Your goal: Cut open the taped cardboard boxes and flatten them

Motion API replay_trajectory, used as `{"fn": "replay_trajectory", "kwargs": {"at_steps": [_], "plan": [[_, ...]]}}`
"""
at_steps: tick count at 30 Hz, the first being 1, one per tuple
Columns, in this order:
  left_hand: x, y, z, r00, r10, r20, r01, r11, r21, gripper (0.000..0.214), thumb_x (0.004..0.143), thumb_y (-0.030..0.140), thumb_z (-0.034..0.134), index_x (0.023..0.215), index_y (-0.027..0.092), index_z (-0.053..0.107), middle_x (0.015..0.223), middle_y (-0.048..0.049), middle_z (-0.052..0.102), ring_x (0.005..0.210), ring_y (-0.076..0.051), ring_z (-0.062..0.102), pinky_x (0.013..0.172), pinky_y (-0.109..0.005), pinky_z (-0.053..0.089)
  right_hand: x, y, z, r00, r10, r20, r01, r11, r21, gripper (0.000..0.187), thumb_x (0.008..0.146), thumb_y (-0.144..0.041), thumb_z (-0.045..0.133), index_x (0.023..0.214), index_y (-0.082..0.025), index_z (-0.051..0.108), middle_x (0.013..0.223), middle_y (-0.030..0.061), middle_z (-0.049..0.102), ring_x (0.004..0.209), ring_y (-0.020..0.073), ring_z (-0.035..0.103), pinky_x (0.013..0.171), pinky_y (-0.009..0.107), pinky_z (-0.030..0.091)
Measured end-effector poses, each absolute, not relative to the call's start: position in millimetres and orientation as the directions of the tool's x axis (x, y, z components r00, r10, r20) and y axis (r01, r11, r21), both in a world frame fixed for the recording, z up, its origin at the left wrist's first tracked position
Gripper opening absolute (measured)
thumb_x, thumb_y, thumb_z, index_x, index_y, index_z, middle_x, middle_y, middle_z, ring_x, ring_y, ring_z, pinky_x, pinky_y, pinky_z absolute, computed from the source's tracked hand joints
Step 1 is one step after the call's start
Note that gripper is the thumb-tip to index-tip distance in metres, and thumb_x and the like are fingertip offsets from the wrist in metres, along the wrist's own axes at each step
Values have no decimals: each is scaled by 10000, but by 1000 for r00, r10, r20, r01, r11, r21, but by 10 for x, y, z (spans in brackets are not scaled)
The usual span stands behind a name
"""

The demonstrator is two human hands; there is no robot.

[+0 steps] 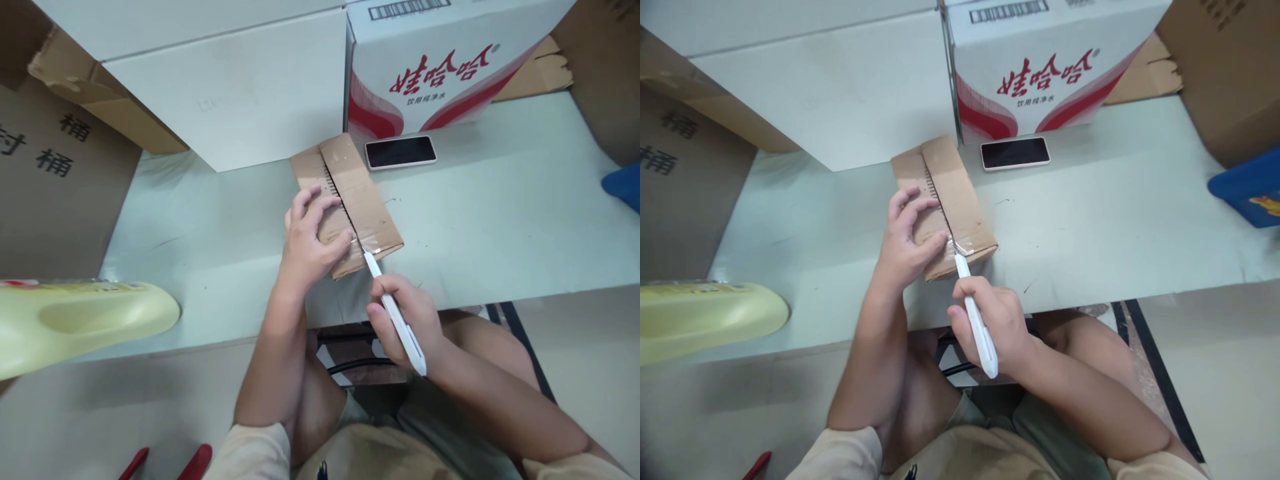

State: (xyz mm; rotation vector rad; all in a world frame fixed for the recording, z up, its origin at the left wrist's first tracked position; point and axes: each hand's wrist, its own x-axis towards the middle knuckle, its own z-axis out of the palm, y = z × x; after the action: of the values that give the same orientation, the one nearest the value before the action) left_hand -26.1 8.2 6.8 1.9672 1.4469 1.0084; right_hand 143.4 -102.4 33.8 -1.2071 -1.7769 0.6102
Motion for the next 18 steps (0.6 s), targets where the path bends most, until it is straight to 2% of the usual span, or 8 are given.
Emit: {"fn": "replay_trajectory", "kwargs": {"at_steps": [7, 18], "plan": [[-264, 82, 81, 171, 945, 277, 582, -324, 746, 485, 788, 354, 804, 1248, 276, 670, 1526, -124, 536, 1531, -366, 452, 1283, -555, 344, 1449, -1039, 425, -133, 886, 445, 467, 452, -760, 70, 923, -190, 527, 928, -253, 497, 485, -123, 425, 352, 79, 396, 396, 194, 350], [-277, 89, 54, 173, 941, 289, 583, -335, 740, 488, 789, 353, 807, 1251, 281, 668, 1533, -121, 534, 1535, -366, 446, 1284, -559, 343, 1488, -1051, 500, -129, 885, 447, 478, 451, -754, 78, 905, -180, 505, 874, -252, 500, 453, -118, 397, 338, 84, 393, 385, 211, 347]]}}
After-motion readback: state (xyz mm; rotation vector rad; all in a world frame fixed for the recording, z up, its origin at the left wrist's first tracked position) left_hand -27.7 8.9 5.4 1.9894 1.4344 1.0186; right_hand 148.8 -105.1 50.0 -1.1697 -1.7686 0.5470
